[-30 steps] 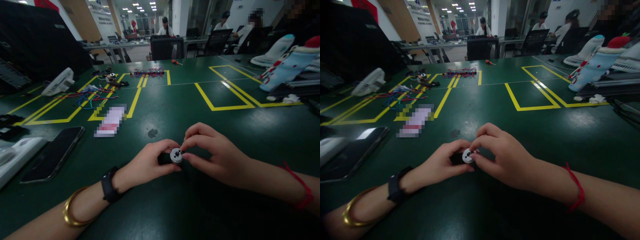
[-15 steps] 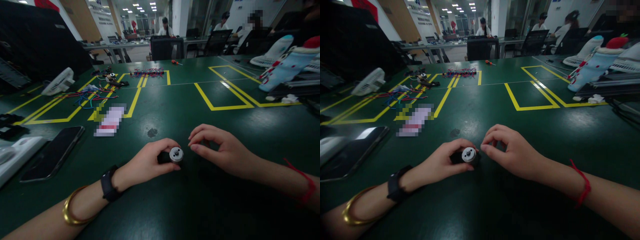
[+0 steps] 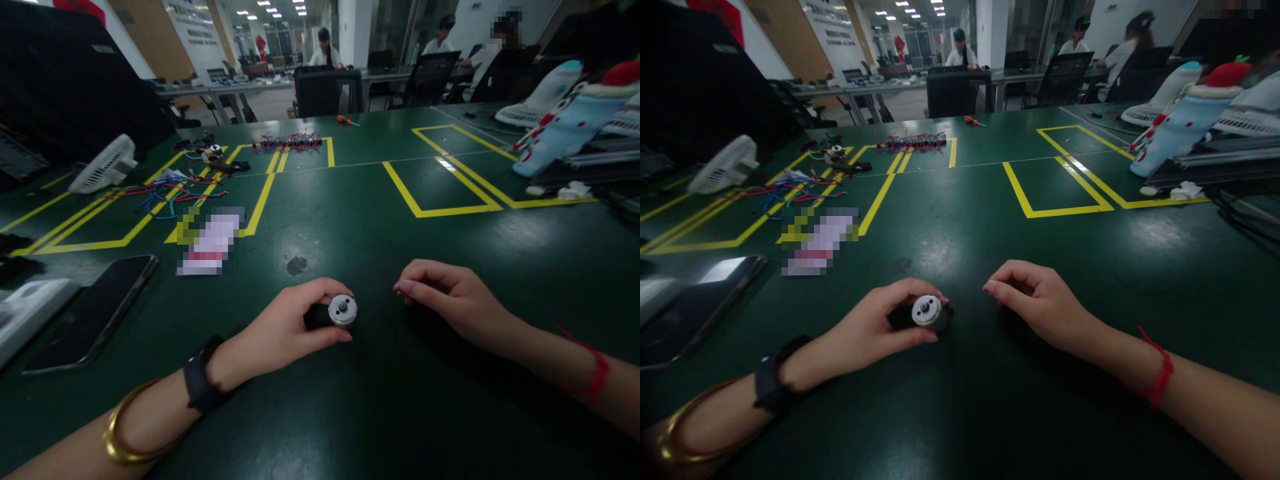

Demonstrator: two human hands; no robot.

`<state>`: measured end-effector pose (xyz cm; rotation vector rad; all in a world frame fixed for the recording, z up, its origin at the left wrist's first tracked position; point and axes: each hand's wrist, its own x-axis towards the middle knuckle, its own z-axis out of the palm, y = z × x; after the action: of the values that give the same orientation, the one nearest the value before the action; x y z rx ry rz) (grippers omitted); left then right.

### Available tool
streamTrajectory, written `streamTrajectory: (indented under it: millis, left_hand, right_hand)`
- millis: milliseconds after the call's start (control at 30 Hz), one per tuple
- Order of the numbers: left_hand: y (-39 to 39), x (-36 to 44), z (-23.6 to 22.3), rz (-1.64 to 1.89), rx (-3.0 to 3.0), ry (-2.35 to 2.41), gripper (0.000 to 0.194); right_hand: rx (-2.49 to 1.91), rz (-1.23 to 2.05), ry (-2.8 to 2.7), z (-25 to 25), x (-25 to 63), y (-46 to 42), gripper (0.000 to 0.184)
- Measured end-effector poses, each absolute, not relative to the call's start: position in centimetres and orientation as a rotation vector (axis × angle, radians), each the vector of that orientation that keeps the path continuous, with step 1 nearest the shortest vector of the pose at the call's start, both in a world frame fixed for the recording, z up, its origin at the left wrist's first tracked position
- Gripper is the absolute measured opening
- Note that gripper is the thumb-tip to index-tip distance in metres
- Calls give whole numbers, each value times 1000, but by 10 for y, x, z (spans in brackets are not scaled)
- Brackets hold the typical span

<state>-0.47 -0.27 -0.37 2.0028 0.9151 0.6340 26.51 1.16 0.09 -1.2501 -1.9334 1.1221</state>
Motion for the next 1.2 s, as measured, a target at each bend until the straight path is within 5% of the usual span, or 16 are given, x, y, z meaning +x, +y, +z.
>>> streamTrajectory:
  millis: [633, 967, 1200]
  left_hand:
    - [-4, -3, -2, 643, 1974, 898, 37]
    - [-4, -3, -4, 614, 2034, 952, 31]
    - [-5, -3, -3, 649, 1980, 906, 33]
  right_hand:
    - [-1062, 900, -2530, 15, 246, 15, 14]
    - [-837, 631, -2421, 34, 206, 8, 12]
    - [-915, 745, -2305, 30, 231, 12, 7]
